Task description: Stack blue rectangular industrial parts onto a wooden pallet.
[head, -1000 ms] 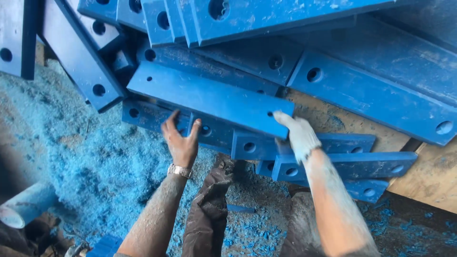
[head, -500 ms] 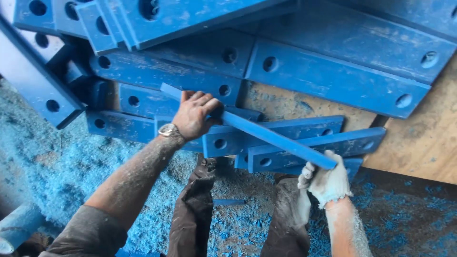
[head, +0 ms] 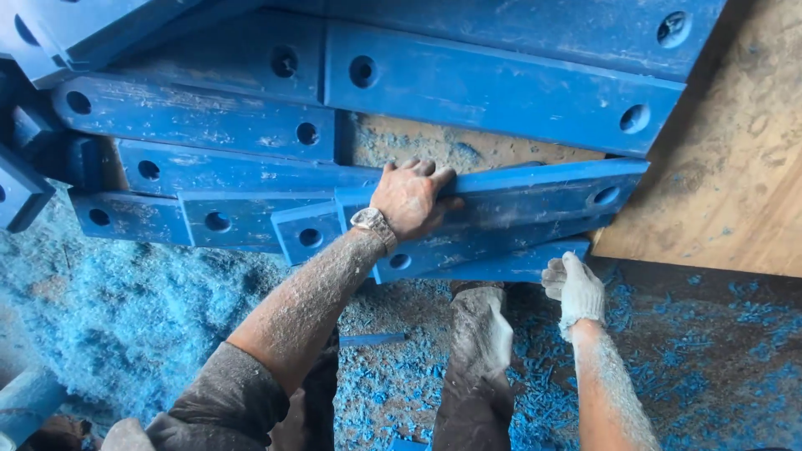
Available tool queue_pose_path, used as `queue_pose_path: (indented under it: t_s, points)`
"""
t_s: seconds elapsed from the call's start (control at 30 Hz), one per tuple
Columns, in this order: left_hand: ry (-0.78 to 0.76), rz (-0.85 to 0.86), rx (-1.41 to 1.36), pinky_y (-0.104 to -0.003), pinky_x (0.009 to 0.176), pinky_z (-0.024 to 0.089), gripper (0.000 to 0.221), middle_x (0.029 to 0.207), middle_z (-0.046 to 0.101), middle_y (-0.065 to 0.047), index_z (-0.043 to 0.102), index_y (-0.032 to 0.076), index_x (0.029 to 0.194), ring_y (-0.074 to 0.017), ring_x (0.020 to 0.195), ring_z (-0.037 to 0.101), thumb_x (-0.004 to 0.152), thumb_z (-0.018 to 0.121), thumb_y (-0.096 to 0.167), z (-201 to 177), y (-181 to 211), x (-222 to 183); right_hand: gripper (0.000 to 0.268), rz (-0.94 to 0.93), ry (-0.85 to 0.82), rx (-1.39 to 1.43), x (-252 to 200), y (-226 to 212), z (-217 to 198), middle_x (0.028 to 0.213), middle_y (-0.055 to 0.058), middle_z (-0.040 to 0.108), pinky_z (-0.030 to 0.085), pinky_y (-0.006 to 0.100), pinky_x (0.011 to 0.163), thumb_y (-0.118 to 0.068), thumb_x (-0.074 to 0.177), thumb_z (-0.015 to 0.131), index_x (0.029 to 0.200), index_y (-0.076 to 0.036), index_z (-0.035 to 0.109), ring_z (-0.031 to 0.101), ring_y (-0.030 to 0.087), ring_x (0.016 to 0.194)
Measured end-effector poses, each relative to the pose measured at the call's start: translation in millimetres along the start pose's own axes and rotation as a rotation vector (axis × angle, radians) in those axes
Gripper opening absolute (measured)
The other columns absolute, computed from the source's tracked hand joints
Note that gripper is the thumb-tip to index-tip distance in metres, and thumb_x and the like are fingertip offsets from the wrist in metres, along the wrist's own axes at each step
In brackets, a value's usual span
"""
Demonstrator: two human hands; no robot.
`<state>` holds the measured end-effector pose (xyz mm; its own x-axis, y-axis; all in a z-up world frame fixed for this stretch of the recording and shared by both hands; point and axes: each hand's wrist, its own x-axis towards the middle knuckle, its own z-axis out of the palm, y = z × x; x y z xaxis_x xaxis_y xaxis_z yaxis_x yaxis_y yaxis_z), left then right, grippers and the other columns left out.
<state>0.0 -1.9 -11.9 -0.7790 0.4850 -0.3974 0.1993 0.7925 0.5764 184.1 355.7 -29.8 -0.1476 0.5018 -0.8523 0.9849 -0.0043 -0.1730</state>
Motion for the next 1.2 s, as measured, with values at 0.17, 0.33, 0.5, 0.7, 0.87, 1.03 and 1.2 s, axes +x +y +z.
queue_pose_path:
  t_s: [0.17,0.33,0.5,0.7,0.87,1.03,1.2]
  points:
    - [-0.029,0.042,0.007,-0.052,0.079,0.052,0.047,0.092,0.063,-0.007,0.063,0.020,0.116,-0.0314,0.095,0.067,0.092,0.059,0.060,48.0,11.2,-23.8,0.054,-0.019,0.295,0.001,9.3,-17.9,5.8,0.114,0.012,0.071,0.060,0.040,0.083,-0.067,0.100,0.055,0.122,-0.018,0.067,0.071,0.026,0.101]
    - [0.244,0.107,0.164,-0.047,0.089,0.043,0.058,0.110,0.053,-0.006,0.062,0.024,0.127,-0.0287,0.105,0.055,0.081,0.074,0.056,60.4,31.0,-67.8,0.066,-0.387,0.452,0.080,26.4,-59.2,-3.1,0.144,0.017,0.055,0.066,0.038,0.088,-0.068,0.104,0.065,0.142,-0.015,0.056,0.057,0.036,0.130]
    - [0.618,-0.561,0.182,-0.065,0.112,0.030,0.122,0.145,0.031,-0.022,0.028,0.010,0.157,-0.0385,0.132,0.037,0.073,0.069,0.088,72.8,35.5,-135.7,0.082,-0.427,0.226,-0.529,41.3,-83.1,-16.7,0.149,0.035,0.034,0.034,0.064,0.115,-0.075,0.104,0.051,0.160,-0.016,0.036,0.039,0.058,0.138]
    - [0.497,-1.263,-0.625,-0.066,0.087,0.059,0.128,0.162,0.007,-0.039,0.014,0.017,0.160,-0.0606,0.135,0.038,0.061,0.079,0.067,134.7,52.0,-162.9,0.070,-0.544,0.184,-0.633,50.7,-80.3,-25.1,0.138,0.025,0.035,0.040,0.059,0.102,-0.052,0.103,0.051,0.159,-0.012,0.038,0.049,0.051,0.119]
    - [0.437,-1.157,-0.764,-0.049,0.080,0.064,0.113,0.124,0.063,-0.027,0.014,0.016,0.159,-0.0358,0.100,0.072,0.074,0.073,0.063,124.9,54.6,-166.1,0.061,-0.587,0.172,-0.634,56.7,-82.3,-29.1,0.129,0.029,0.045,0.043,0.060,0.096,-0.048,0.108,0.052,0.149,-0.003,0.049,0.052,0.050,0.112]
    - [0.422,-1.008,-0.855,-0.051,0.087,0.065,0.101,0.132,0.055,-0.025,0.028,0.005,0.147,-0.0379,0.106,0.070,0.072,0.087,0.040,90.4,33.7,-183.5,0.076,-0.792,0.113,-0.684,64.2,-88.6,-18.7,0.117,0.033,0.068,0.043,0.058,0.084,-0.056,0.116,0.029,0.117,0.008,0.069,0.058,0.052,0.098]
    - [0.559,-0.900,-0.690,-0.045,0.081,0.065,0.115,0.127,0.060,-0.021,0.036,0.003,0.148,-0.0316,0.100,0.070,0.061,0.082,0.062,35.6,15.1,-195.5,0.070,-0.584,0.081,-0.258,35.6,-95.5,16.5,0.114,0.016,0.061,0.047,0.043,0.088,-0.067,0.108,0.044,0.124,0.000,0.059,0.057,0.027,0.100]
